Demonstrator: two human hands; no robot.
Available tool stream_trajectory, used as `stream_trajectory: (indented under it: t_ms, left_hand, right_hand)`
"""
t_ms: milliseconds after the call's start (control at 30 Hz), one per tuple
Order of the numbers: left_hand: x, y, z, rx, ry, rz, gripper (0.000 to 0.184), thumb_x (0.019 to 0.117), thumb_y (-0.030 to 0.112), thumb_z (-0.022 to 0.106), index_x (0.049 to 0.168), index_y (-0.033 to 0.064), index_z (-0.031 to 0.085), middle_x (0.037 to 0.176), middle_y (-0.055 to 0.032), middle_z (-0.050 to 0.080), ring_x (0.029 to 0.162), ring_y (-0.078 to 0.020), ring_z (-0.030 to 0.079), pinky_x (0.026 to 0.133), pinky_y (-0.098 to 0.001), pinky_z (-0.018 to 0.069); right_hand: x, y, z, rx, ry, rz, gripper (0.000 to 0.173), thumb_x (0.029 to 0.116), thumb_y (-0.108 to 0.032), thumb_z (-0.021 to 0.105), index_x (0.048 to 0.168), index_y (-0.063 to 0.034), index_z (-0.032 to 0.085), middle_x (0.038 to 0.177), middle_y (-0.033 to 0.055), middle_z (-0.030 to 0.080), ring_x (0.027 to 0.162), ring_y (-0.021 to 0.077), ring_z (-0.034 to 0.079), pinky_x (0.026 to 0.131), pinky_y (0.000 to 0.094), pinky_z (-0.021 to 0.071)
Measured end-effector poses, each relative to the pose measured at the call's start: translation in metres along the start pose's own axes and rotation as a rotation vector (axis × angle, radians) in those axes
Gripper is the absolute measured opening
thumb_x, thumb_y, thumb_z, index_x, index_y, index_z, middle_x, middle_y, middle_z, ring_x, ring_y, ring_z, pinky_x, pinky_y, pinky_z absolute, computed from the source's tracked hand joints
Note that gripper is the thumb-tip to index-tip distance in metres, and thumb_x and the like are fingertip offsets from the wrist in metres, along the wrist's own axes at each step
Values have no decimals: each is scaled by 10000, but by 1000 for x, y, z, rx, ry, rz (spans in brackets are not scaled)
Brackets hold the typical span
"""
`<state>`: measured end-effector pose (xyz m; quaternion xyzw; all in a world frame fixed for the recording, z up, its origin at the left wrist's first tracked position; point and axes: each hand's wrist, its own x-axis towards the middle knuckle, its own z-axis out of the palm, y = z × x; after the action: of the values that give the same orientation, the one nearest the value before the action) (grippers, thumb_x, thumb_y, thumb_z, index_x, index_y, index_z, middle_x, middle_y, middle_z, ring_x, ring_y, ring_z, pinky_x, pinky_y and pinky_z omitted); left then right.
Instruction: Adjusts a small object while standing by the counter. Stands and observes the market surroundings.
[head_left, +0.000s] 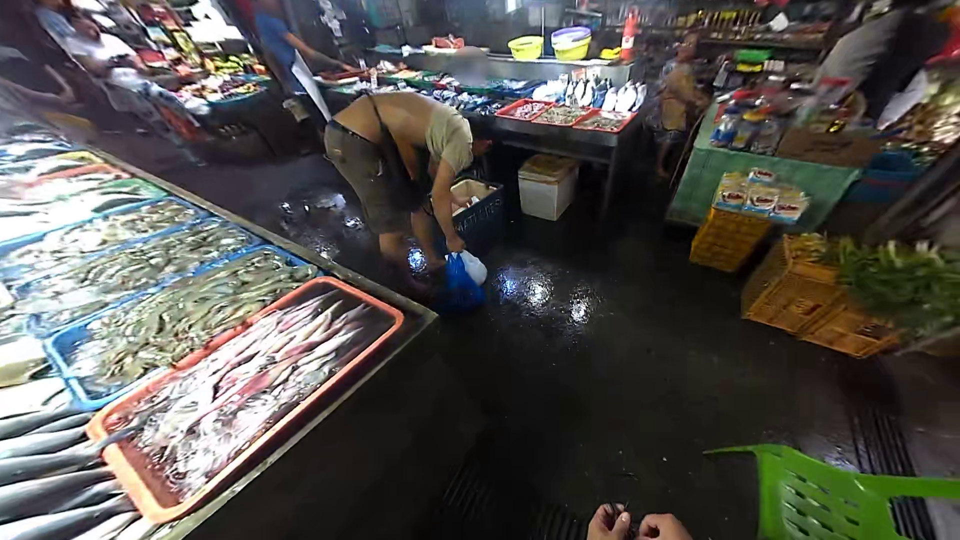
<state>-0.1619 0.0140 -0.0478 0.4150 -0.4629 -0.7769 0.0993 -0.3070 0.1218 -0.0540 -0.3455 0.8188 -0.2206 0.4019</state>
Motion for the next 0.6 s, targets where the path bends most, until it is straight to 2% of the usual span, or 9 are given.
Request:
stream_trajectory:
  t_ms: [33,100,200,333,400,500,600]
  left_hand:
    - [2,2,3,28,-8,4,331,985,173,675,1253,-7,602,969,-122,701,823,-186,677,752,-381,584]
    - [8,2,6,91,0,33,351,938,163,728,1224,-8,620,985,-117,706,835,-184,681,758,-369,587]
    - [1,4,4,176,58,33,240,968,162,695,1122,-21,666,968,-122,706,837,-190,690,792,-388,600]
    - [-10,18,6,141,110,-12,215,1022,163,620,1098,-34,660,919,-104,696,779,-173,686,735,-368,608]
    - [-12,17,11,61,131,-76,228,1044,172,585,1120,-31,656,903,-97,694,788,-171,681,730,-356,598]
    - [-13,11,15,-28,156,-188,256,1080,178,537,1187,-22,657,1024,-144,720,899,-228,723,813,-405,623]
    - [-10,10,17,-35,158,-221,273,1100,176,489,1230,4,656,1099,-148,734,938,-238,739,831,-409,628]
  right_hand:
    - [-3,-2,-5,37,-2,41,278,855,-311,788,934,-45,769,917,132,756,911,289,728,899,567,570]
    - [-5,-13,-18,101,-29,75,219,873,-261,776,924,-49,765,927,120,748,916,271,717,907,539,571]
    - [-12,-27,-25,138,-95,53,174,912,-221,721,962,-60,764,951,96,748,938,223,715,923,479,580]
    - [-14,-37,-31,168,-140,8,191,939,-216,705,1001,-44,760,987,93,749,961,186,710,940,421,572]
    - [-15,-30,-29,191,-145,-14,201,935,-215,710,1009,-35,759,1011,98,750,982,171,705,951,392,562]
    - [-15,-11,-25,216,-150,-38,208,926,-237,737,998,-44,763,1021,88,753,989,139,702,951,348,559]
    - [-12,-5,-26,258,-168,2,199,928,-231,750,998,-45,759,984,81,748,943,132,698,918,346,566]
